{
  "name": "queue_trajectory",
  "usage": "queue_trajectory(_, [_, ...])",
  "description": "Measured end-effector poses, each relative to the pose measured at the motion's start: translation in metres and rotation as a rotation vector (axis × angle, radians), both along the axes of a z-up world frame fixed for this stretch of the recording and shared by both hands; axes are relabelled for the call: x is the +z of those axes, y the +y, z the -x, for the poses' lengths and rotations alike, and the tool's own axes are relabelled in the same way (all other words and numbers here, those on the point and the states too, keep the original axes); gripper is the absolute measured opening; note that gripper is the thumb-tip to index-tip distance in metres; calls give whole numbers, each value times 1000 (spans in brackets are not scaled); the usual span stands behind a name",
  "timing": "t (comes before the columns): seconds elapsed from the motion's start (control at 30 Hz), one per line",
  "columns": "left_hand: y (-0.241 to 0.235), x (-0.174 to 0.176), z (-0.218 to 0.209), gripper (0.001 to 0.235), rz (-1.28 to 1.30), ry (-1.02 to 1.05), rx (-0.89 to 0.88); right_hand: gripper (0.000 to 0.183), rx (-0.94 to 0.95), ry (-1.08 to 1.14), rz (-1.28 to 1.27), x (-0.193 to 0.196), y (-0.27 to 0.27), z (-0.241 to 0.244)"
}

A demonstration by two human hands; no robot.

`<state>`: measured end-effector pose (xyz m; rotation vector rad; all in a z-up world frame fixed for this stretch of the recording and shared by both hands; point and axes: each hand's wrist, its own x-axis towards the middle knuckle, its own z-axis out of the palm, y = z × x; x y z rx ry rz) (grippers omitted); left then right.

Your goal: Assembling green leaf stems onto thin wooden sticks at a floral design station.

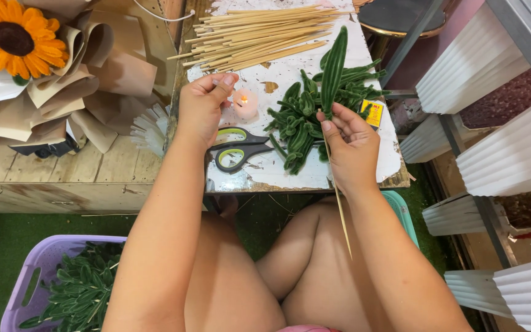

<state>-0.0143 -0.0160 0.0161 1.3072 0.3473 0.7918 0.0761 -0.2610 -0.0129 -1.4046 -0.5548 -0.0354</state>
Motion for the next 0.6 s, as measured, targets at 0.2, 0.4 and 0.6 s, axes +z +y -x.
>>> queue_trajectory(0.2, [1, 0, 0, 15, -2, -2, 4, 34, 5, -4, 15, -1, -1, -1])
queue_trajectory(0.4, [-5, 8, 3, 15, 6, 7, 15, 35, -6, 11, 16, -1, 0, -1])
queue_trajectory(0.6, [0, 2, -1, 16, 12, 8, 14, 34, -10, 28, 9, 0, 1, 0])
